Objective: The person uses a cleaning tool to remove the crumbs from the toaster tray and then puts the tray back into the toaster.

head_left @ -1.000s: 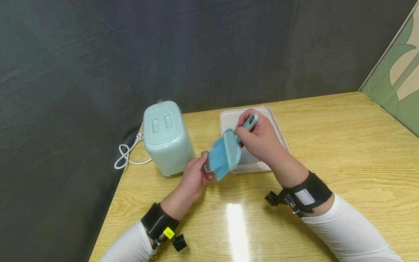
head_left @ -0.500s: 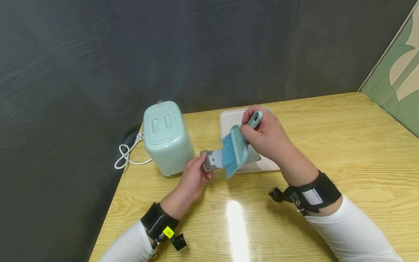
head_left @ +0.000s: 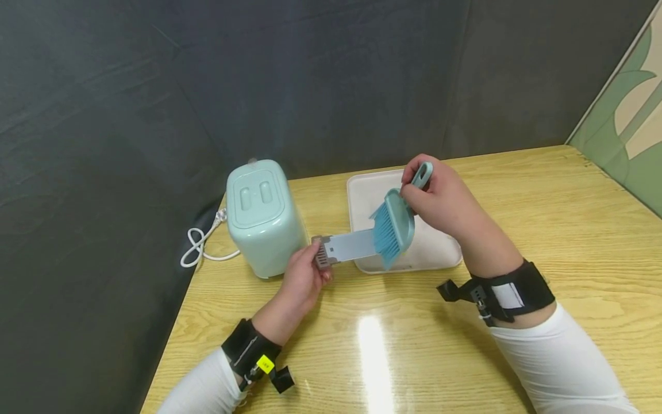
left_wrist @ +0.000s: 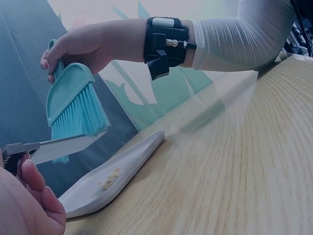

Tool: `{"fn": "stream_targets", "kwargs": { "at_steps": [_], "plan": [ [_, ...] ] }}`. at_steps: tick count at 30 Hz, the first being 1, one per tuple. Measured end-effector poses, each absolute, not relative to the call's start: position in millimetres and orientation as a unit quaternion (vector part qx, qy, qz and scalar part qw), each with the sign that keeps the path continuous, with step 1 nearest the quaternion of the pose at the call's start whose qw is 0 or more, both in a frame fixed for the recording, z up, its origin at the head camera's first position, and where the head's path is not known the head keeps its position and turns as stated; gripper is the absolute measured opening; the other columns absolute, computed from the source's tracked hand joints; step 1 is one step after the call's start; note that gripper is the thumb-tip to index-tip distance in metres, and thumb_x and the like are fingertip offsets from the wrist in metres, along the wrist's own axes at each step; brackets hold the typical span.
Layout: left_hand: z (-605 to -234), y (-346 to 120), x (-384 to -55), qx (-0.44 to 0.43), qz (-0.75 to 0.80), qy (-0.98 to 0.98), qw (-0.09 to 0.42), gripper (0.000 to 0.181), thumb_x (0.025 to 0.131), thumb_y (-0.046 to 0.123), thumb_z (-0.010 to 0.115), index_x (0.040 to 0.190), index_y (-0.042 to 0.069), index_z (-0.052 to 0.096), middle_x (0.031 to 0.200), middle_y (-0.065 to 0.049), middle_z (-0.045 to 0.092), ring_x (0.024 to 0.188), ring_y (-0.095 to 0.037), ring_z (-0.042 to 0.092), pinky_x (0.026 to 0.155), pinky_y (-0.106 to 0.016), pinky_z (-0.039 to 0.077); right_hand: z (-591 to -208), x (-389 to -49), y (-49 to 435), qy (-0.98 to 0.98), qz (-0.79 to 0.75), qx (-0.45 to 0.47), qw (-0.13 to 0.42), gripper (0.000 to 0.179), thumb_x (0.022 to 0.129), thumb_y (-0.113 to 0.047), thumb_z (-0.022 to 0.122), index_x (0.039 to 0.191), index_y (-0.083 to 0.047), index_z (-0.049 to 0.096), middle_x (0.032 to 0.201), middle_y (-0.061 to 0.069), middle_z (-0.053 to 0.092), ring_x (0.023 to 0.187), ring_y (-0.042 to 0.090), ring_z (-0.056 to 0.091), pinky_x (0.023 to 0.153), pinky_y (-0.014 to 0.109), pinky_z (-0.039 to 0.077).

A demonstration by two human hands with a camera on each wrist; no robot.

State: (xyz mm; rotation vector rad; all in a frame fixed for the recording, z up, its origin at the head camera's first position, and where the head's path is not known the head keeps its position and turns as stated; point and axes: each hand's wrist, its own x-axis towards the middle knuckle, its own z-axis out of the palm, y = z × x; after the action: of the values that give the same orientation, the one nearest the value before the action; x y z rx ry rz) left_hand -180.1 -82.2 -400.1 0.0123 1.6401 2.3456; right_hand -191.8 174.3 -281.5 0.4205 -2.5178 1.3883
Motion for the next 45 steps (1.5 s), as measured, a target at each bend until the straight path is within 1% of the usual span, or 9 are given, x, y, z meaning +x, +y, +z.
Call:
{"fn": "stream_targets", "kwargs": {
  "at_steps": [4, 8, 17, 23, 30, 37, 41, 45],
  "plan": [
    [-400, -83, -181, 0.006, 0.811, 0.569, 0.134, 0.042, 0.091, 0.037, 0.038, 0.115, 0.005, 0.05, 0.102, -0.015, 0.056, 0.055, -0.011, 0.043, 0.049, -0.022, 0.038, -289, -200, 181, -0.873, 0.453, 0.135, 0.121, 0.004, 0.084, -0.019, 0.046, 0.089, -0.019, 0.045, 0.058, 0.011, 0.042, 0.053, 0.022, 0.045, 0.048, 0.034, 0.041],
    [-400, -84, -183, -0.005, 0.817, 0.562, 0.128, 0.041, 0.09, 0.038, 0.04, 0.115, 0.006, 0.05, 0.104, -0.015, 0.055, 0.054, -0.01, 0.043, 0.048, -0.021, 0.038, -291, -203, 185, -0.881, 0.436, 0.132, 0.123, 0.006, 0.084, -0.021, 0.045, 0.09, -0.02, 0.045, 0.059, 0.011, 0.04, 0.052, 0.023, 0.042, 0.047, 0.034, 0.039],
    [-401, -85, -185, -0.016, 0.825, 0.553, 0.114, 0.041, 0.09, 0.037, 0.041, 0.114, 0.006, 0.049, 0.105, -0.014, 0.055, 0.055, -0.011, 0.042, 0.048, -0.02, 0.037, -290, -204, 189, -0.886, 0.424, 0.143, 0.119, 0.008, 0.086, -0.024, 0.046, 0.093, -0.021, 0.044, 0.067, 0.008, 0.045, 0.062, 0.022, 0.045, 0.052, 0.035, 0.041],
    [-401, -86, -186, -0.017, 0.821, 0.558, 0.115, 0.041, 0.089, 0.038, 0.041, 0.114, 0.007, 0.051, 0.105, -0.014, 0.055, 0.055, -0.011, 0.042, 0.048, -0.02, 0.038, -289, -202, 189, -0.889, 0.415, 0.147, 0.128, 0.009, 0.086, -0.028, 0.046, 0.093, -0.022, 0.044, 0.064, 0.008, 0.044, 0.062, 0.021, 0.045, 0.052, 0.035, 0.04],
    [-400, -86, -186, -0.017, 0.818, 0.563, 0.116, 0.043, 0.088, 0.039, 0.042, 0.113, 0.005, 0.051, 0.104, -0.014, 0.055, 0.053, -0.01, 0.043, 0.047, -0.021, 0.039, -289, -202, 189, -0.889, 0.402, 0.153, 0.154, 0.01, 0.086, -0.029, 0.046, 0.093, -0.022, 0.046, 0.065, 0.006, 0.045, 0.06, 0.02, 0.044, 0.051, 0.034, 0.039],
    [-401, -86, -186, -0.014, 0.817, 0.565, 0.116, 0.042, 0.089, 0.039, 0.042, 0.113, 0.005, 0.051, 0.102, -0.014, 0.056, 0.053, -0.011, 0.042, 0.048, -0.021, 0.038, -290, -204, 189, -0.887, 0.396, 0.147, 0.187, 0.009, 0.085, -0.028, 0.047, 0.092, -0.023, 0.048, 0.059, 0.006, 0.041, 0.051, 0.021, 0.038, 0.047, 0.034, 0.036],
    [-401, -85, -185, -0.014, 0.814, 0.569, 0.115, 0.042, 0.089, 0.039, 0.042, 0.112, 0.004, 0.051, 0.099, -0.014, 0.056, 0.052, -0.01, 0.042, 0.048, -0.021, 0.037, -291, -205, 189, -0.883, 0.399, 0.139, 0.204, 0.008, 0.085, -0.026, 0.047, 0.091, -0.022, 0.049, 0.059, 0.005, 0.042, 0.052, 0.019, 0.039, 0.048, 0.034, 0.037],
    [-401, -84, -184, -0.015, 0.812, 0.572, 0.115, 0.043, 0.088, 0.039, 0.043, 0.112, 0.005, 0.051, 0.099, -0.013, 0.057, 0.052, -0.01, 0.042, 0.048, -0.022, 0.037, -291, -206, 190, -0.879, 0.403, 0.121, 0.224, 0.008, 0.084, -0.024, 0.047, 0.09, -0.019, 0.049, 0.064, 0.004, 0.045, 0.057, 0.019, 0.041, 0.049, 0.034, 0.038]
  ]
}}
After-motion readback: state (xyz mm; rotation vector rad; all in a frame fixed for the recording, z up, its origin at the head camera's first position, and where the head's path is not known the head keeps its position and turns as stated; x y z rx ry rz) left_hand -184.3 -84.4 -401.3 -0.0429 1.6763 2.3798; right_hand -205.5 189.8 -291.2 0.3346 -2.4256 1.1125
